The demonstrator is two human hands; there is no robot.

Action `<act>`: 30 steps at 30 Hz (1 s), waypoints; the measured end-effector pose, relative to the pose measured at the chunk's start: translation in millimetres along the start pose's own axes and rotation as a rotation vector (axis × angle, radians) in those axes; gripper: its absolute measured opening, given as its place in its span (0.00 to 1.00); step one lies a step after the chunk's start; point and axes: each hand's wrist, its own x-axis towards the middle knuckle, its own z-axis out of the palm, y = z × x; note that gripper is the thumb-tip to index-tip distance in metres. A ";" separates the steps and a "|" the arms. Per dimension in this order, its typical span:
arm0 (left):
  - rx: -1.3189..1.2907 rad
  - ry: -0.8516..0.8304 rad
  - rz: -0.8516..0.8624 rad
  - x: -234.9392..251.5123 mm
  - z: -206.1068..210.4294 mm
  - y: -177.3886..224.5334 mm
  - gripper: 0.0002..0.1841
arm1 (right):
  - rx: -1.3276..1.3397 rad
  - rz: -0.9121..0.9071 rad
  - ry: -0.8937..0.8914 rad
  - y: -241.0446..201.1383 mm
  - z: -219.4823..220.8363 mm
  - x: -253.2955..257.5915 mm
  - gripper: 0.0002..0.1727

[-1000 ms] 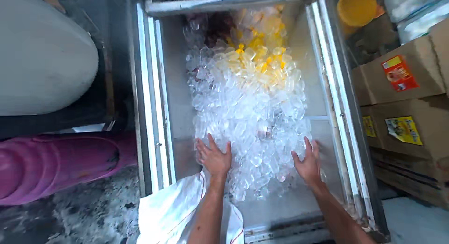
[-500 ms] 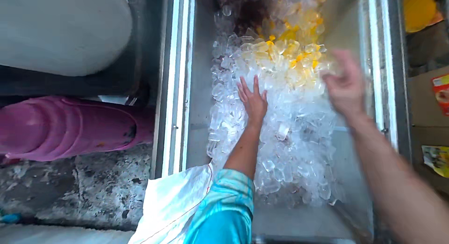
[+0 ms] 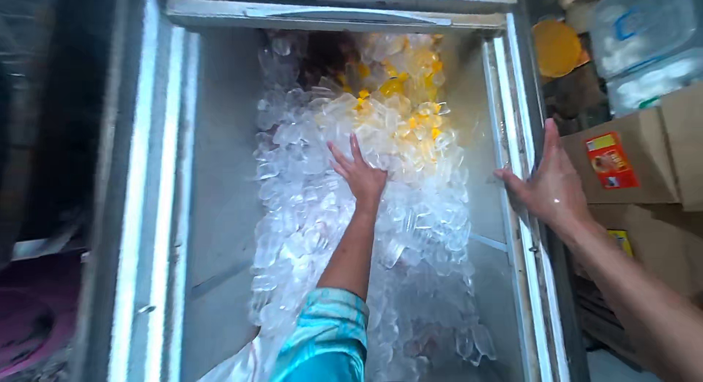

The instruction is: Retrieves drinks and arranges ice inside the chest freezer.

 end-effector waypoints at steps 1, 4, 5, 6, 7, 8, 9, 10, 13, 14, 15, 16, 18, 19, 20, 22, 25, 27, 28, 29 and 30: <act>0.017 -0.002 0.005 18.5 7.8 15.4 0.61 | -0.017 -0.003 0.004 0.7 1.6 0.7 0.69; 0.076 -0.017 0.085 81.4 31.5 60.4 0.54 | -0.055 -0.033 0.029 4.2 5.4 3.2 0.69; 0.115 -0.055 0.111 106.3 33.6 73.8 0.49 | -0.065 -0.041 0.037 6.2 6.6 3.5 0.69; 0.173 -0.099 0.137 132.4 33.7 84.4 0.40 | -0.078 -0.049 0.048 8.9 7.6 4.3 0.68; 0.279 -0.137 0.164 160.6 31.5 92.2 0.31 | -0.090 -0.048 0.053 11.1 8.7 4.9 0.68; 0.356 -0.166 0.189 187.0 25.5 93.2 0.29 | -0.089 -0.051 0.057 12.1 9.7 5.6 0.67; 0.349 -0.133 0.185 209.9 17.8 82.2 0.30 | -0.083 -0.054 0.054 12.0 9.7 6.7 0.67; 0.377 -0.054 0.189 228.1 5.8 65.5 0.30 | -0.077 -0.056 0.055 12.2 9.7 7.7 0.67; 0.525 -0.028 0.116 238.8 -45.5 5.2 0.32 | -0.051 -0.051 0.037 12.0 8.7 10.0 0.68; 0.553 -0.058 0.060 238.0 -61.0 -13.8 0.31 | -0.042 -0.045 0.029 10.5 8.6 10.8 0.68; 0.537 -0.087 0.006 232.1 -72.0 -29.6 0.33 | -0.035 -0.039 0.020 9.7 7.7 10.9 0.68; 0.479 -0.089 -0.016 218.4 -77.8 -39.0 0.37 | -0.035 -0.033 0.013 9.6 6.2 11.2 0.68; 0.347 -0.008 -0.045 185.5 -74.8 -47.4 0.44 | -0.039 -0.030 0.010 10.2 5.5 11.0 0.68; 0.291 0.039 -0.075 171.5 -68.9 -48.7 0.46 | -0.040 -0.035 0.010 10.4 6.3 10.5 0.68; 0.248 0.082 -0.107 159.9 -60.4 -46.5 0.48 | -0.040 -0.038 0.008 10.7 6.9 9.6 0.68; 0.200 0.172 -0.150 150.6 -35.5 -34.6 0.50 | -0.044 -0.040 0.007 10.7 6.2 8.3 0.68; 0.116 0.127 -0.204 176.6 -13.5 -1.2 0.47 | -0.044 -0.019 -0.005 3.4 3.6 9.3 0.67; 0.079 0.031 -0.184 186.7 -11.4 28.2 0.42 | -0.048 -0.007 -0.006 2.2 1.7 9.3 0.68; 0.052 -0.024 -0.109 178.9 -10.0 46.1 0.41 | -0.053 -0.007 -0.005 2.9 0.8 9.1 0.68; 0.018 -0.090 0.015 155.7 -5.6 60.0 0.41 | -0.061 -0.012 -0.016 3.7 0.2 7.5 0.68; -0.001 -0.179 0.153 119.7 2.2 71.5 0.41 | -0.057 -0.011 -0.028 3.1 0.2 5.9 0.68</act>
